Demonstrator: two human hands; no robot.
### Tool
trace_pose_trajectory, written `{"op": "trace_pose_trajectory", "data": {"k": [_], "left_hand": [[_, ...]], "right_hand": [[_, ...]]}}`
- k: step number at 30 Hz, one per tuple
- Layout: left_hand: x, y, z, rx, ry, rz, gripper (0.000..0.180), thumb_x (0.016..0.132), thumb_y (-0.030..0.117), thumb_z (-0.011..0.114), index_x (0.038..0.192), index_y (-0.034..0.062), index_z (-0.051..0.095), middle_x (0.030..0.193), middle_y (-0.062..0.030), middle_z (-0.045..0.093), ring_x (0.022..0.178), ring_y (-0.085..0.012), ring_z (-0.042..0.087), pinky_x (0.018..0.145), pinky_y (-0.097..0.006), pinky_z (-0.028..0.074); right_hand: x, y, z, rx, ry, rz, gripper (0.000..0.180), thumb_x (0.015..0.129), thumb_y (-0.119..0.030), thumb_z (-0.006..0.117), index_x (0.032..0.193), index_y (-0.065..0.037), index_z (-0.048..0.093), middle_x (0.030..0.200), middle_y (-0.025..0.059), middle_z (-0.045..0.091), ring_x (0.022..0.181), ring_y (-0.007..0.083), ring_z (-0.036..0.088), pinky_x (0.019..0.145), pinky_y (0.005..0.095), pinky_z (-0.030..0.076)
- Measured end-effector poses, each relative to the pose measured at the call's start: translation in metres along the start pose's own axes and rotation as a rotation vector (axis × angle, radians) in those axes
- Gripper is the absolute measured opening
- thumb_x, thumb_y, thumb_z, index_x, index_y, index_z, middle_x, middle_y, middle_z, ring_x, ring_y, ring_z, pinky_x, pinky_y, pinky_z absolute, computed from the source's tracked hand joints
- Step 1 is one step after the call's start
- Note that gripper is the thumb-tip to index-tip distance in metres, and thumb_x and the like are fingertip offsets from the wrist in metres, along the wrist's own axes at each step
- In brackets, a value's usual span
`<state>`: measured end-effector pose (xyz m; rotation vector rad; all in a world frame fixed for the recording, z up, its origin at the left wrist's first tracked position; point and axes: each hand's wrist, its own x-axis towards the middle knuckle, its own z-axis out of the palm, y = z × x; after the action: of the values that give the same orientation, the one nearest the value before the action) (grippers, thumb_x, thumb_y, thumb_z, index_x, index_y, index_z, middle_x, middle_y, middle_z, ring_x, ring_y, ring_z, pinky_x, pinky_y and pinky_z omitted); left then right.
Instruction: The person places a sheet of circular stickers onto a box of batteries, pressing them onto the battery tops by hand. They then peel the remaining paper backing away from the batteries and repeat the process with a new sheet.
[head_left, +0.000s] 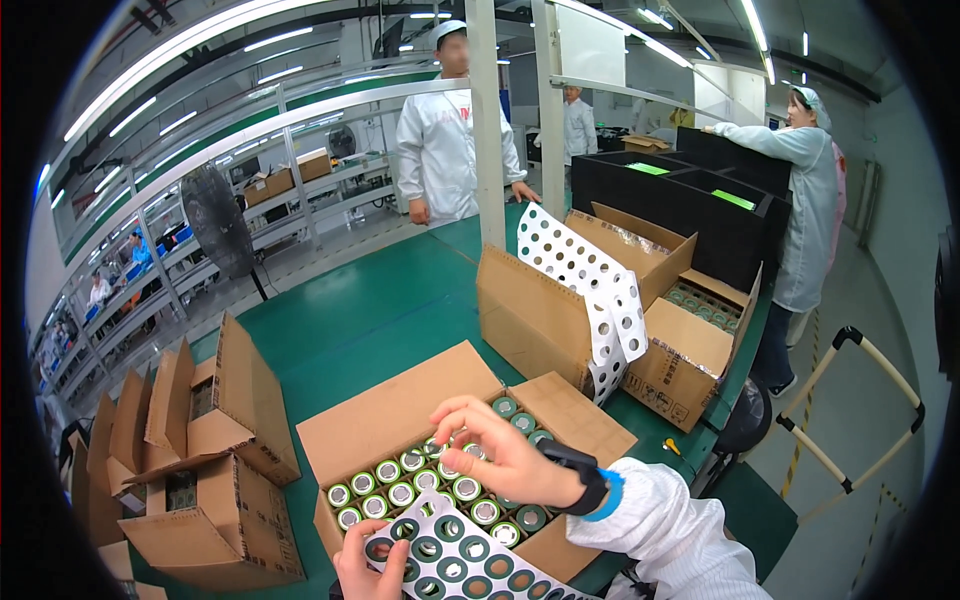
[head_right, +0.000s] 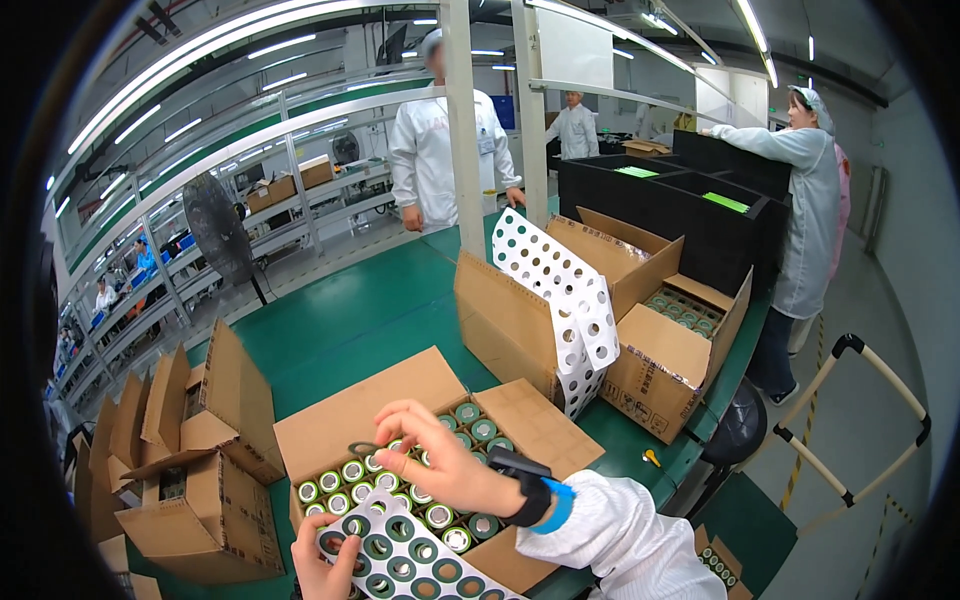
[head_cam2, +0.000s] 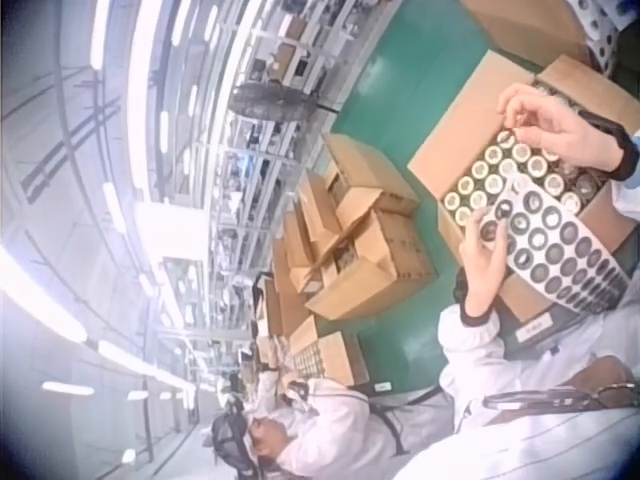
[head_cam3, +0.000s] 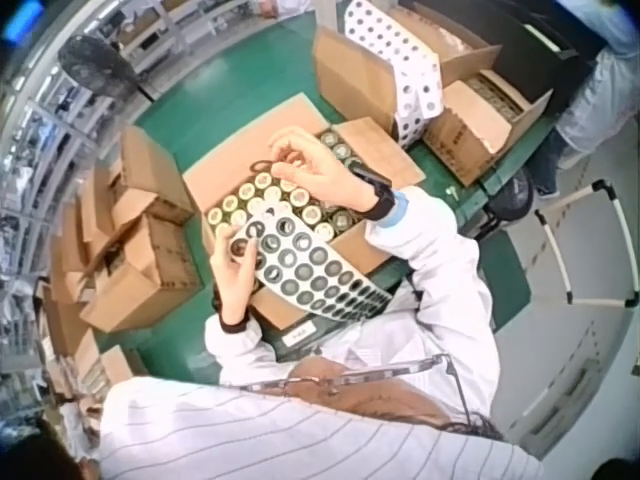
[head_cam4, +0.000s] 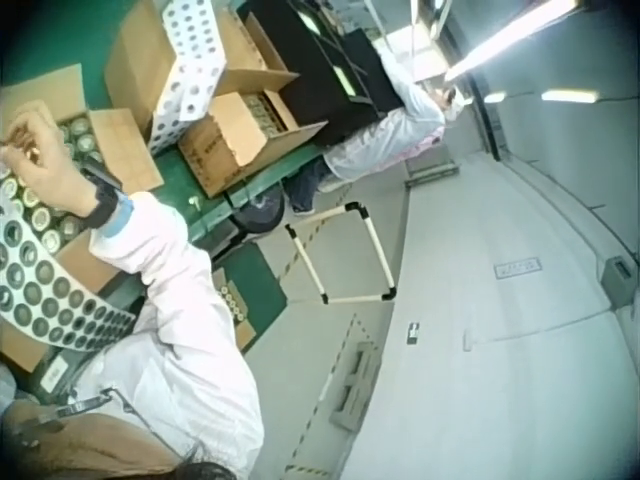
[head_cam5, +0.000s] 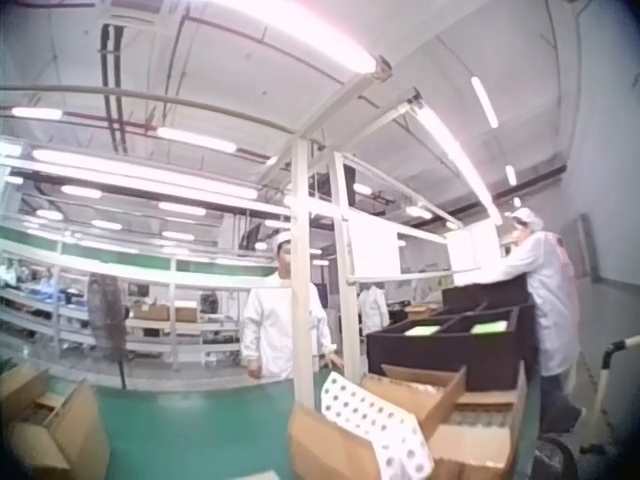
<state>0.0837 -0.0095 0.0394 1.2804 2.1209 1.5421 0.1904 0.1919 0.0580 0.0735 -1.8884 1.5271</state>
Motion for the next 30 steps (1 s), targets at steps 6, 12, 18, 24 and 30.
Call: {"op": "trace_pose_trajectory", "data": {"k": [6,12,18,24,30], "left_hand": [[0.0,0.001,-0.003,0.03,-0.019,0.043,0.023,0.077,0.001,0.063,0.098,-0.0012,0.054,0.072,-0.0058,0.056,0.062,-0.0094,0.052,0.056,-0.022,0.042],[-0.001,0.002,-0.001,0.095,-0.032,0.078,0.023,0.078,0.001,0.063,0.098,-0.0023,0.054,0.072,-0.0071,0.057,0.063,-0.0101,0.052,0.057,-0.023,0.042],[0.005,-0.014,0.003,0.054,-0.073,0.027,0.023,0.078,0.002,0.063,0.098,-0.0022,0.055,0.072,-0.0073,0.058,0.062,-0.0098,0.052,0.055,-0.023,0.041],[0.001,0.001,-0.004,0.05,-0.061,0.052,0.023,0.077,0.002,0.064,0.098,-0.0021,0.055,0.07,-0.0073,0.058,0.061,-0.0093,0.052,0.053,-0.023,0.041],[0.002,-0.001,0.0,0.065,-0.08,0.044,0.022,0.077,0.003,0.064,0.097,-0.0018,0.056,0.064,-0.0077,0.057,0.057,-0.0094,0.052,0.051,-0.023,0.04]], "right_hand": [[-0.015,-0.017,-0.05,-0.36,-0.122,0.062,0.008,0.083,-0.01,0.058,0.082,-0.004,0.053,0.11,0.0099,0.046,0.107,0.0198,0.043,0.091,0.0312,0.033],[-0.06,0.009,-0.071,-0.287,-0.051,0.308,0.015,0.087,-0.018,0.055,0.085,-0.004,0.052,0.108,0.0084,0.049,0.096,0.0165,0.048,0.081,0.0289,0.039],[-0.041,0.012,-0.071,-0.376,-0.19,0.246,0.012,0.087,-0.015,0.055,0.085,-0.004,0.054,0.107,0.0092,0.049,0.099,0.0162,0.047,0.085,0.0293,0.038],[-0.001,-0.002,-0.059,-0.537,-0.138,0.073,0.012,0.084,-0.016,0.057,0.082,-0.004,0.055,0.106,0.0103,0.049,0.101,0.0234,0.046,0.087,0.0339,0.037],[-0.012,0.063,-0.051,-0.641,-0.201,0.344,0.016,0.086,-0.017,0.052,0.082,-0.003,0.056,0.111,0.0089,0.049,0.11,0.0248,0.038,0.096,0.0372,0.028]]}}
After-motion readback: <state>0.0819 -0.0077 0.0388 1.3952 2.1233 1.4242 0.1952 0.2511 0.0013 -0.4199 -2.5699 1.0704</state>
